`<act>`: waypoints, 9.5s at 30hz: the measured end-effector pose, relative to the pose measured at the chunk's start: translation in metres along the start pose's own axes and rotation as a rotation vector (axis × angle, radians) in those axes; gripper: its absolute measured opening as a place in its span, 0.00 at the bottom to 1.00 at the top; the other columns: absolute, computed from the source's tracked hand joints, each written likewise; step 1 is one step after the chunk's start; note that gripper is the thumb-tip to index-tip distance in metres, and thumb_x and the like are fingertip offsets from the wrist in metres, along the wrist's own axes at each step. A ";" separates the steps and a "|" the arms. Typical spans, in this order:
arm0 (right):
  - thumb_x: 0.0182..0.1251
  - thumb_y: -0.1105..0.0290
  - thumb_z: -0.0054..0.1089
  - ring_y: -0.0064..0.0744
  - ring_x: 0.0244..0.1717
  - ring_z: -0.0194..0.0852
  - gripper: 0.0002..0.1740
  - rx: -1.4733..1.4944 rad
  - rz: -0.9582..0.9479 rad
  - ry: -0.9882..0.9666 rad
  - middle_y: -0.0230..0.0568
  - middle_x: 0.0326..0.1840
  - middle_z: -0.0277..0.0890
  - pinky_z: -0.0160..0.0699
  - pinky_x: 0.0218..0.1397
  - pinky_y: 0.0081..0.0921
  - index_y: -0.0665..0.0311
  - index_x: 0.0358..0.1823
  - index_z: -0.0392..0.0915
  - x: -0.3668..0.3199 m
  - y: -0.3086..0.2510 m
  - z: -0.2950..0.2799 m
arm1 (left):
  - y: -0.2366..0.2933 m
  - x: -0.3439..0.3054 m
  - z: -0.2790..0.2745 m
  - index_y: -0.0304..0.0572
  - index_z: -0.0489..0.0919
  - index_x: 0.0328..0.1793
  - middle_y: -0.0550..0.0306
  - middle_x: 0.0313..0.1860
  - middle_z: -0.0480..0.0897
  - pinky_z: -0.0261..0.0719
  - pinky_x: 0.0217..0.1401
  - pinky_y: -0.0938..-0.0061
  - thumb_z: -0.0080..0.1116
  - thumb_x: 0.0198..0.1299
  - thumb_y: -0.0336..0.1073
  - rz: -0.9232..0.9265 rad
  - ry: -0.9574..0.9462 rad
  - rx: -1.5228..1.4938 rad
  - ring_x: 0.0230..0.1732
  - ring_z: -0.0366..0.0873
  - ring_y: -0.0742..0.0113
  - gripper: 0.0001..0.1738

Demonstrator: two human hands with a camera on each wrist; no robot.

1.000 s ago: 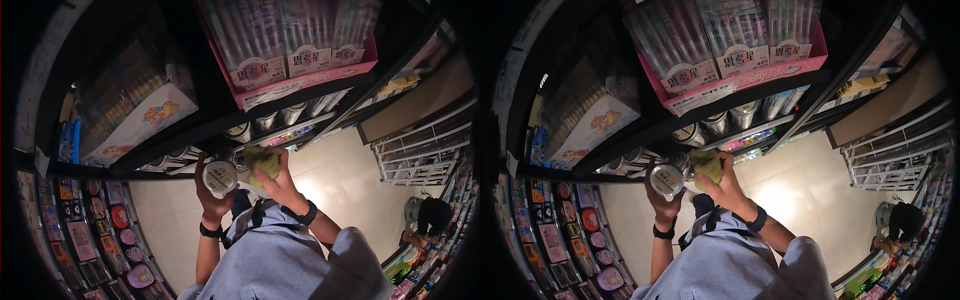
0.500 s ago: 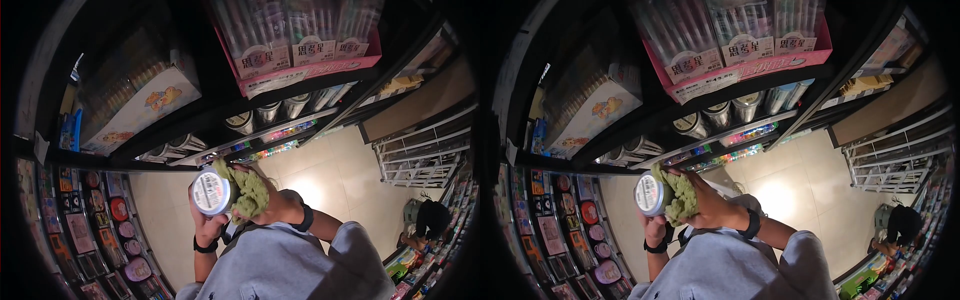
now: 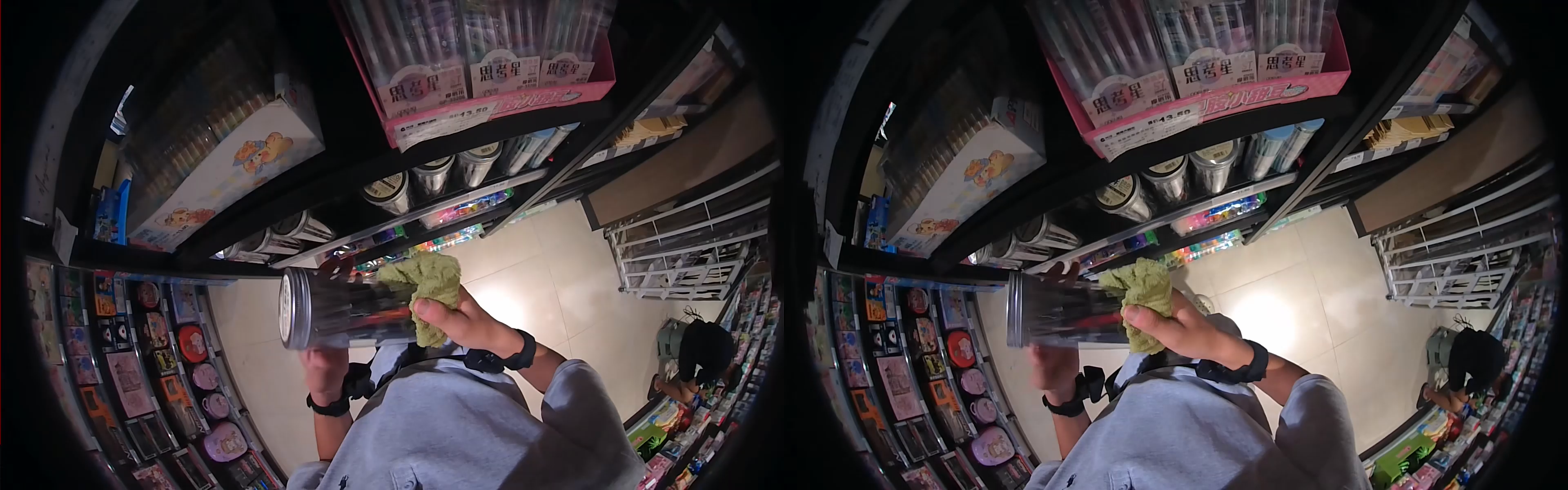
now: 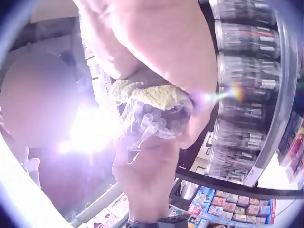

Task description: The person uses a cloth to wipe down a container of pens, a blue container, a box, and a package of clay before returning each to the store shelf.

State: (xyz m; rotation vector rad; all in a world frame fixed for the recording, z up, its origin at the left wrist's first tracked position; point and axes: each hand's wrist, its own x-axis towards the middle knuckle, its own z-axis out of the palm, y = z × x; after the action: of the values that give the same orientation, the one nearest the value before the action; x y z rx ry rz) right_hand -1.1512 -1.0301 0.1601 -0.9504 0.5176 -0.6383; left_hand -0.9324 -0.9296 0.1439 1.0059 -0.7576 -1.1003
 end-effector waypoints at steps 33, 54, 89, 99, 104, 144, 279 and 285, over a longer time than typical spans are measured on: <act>0.69 0.60 0.55 0.23 0.45 0.71 0.21 -0.202 -0.432 0.300 0.33 0.46 0.76 0.72 0.52 0.24 0.68 0.57 0.73 0.018 0.031 0.002 | -0.025 0.005 -0.004 0.35 0.73 0.62 0.57 0.55 0.79 0.73 0.61 0.63 0.83 0.38 0.46 -0.263 -0.047 -0.008 0.55 0.76 0.62 0.45; 0.62 0.60 0.59 0.51 0.50 0.72 0.22 -0.468 -0.602 0.318 0.50 0.48 0.74 0.66 0.59 0.45 0.67 0.53 0.74 0.058 0.017 0.049 | -0.004 0.048 -0.014 0.42 0.75 0.58 0.57 0.53 0.80 0.75 0.57 0.70 0.71 0.48 0.32 -0.080 -0.304 0.634 0.51 0.79 0.63 0.29; 0.62 0.64 0.63 0.52 0.47 0.81 0.46 -0.762 -0.159 0.163 0.57 0.47 0.80 0.76 0.52 0.35 0.61 0.79 0.48 0.079 0.079 -0.034 | -0.074 0.104 -0.013 0.36 0.57 0.70 0.49 0.61 0.67 0.78 0.59 0.69 0.67 0.52 0.19 0.196 -0.031 0.647 0.63 0.70 0.60 0.41; 0.64 0.61 0.63 0.48 0.56 0.78 0.48 -0.680 -0.186 0.149 0.58 0.56 0.77 0.73 0.59 0.32 0.60 0.80 0.44 0.089 0.096 -0.035 | -0.090 0.105 -0.029 0.38 0.52 0.72 0.49 0.66 0.61 0.64 0.72 0.64 0.57 0.50 0.10 0.104 -0.090 0.376 0.70 0.62 0.57 0.44; 0.65 0.59 0.64 0.47 0.57 0.78 0.49 -0.614 -0.147 0.151 0.58 0.58 0.76 0.72 0.60 0.31 0.60 0.80 0.43 0.092 0.090 -0.029 | -0.080 0.106 -0.024 0.40 0.52 0.71 0.50 0.66 0.60 0.60 0.74 0.64 0.57 0.50 0.10 0.132 -0.122 0.412 0.71 0.60 0.58 0.44; 0.69 0.62 0.60 0.36 0.60 0.73 0.49 -0.553 -0.122 0.076 0.50 0.61 0.73 0.68 0.65 0.27 0.56 0.81 0.37 0.118 0.087 -0.044 | -0.087 0.113 -0.007 0.44 0.34 0.82 0.27 0.78 0.52 0.51 0.76 0.64 0.43 0.67 0.25 -0.005 -0.023 0.543 0.80 0.49 0.46 0.43; 0.58 0.74 0.69 0.39 0.57 0.74 0.31 -0.609 -0.476 0.043 0.47 0.55 0.72 0.72 0.60 0.32 0.63 0.63 0.66 0.042 0.003 -0.008 | 0.011 0.042 0.025 0.36 0.54 0.75 0.49 0.69 0.68 0.74 0.64 0.63 0.75 0.52 0.36 -0.029 -0.216 0.173 0.64 0.72 0.58 0.50; 0.49 0.73 0.74 0.53 0.55 0.72 0.34 -0.754 -0.790 0.125 0.50 0.53 0.71 0.73 0.57 0.38 0.64 0.58 0.68 0.048 -0.013 0.014 | 0.020 0.037 0.017 0.31 0.66 0.68 0.52 0.60 0.77 0.74 0.64 0.70 0.83 0.40 0.36 -0.259 -0.180 0.211 0.61 0.75 0.65 0.49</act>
State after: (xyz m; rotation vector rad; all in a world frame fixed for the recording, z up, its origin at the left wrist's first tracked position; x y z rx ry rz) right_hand -1.1113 -1.0615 0.1725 -1.8735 0.4916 -1.2577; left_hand -0.9293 -0.9667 0.1690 1.2192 -0.9203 -1.3682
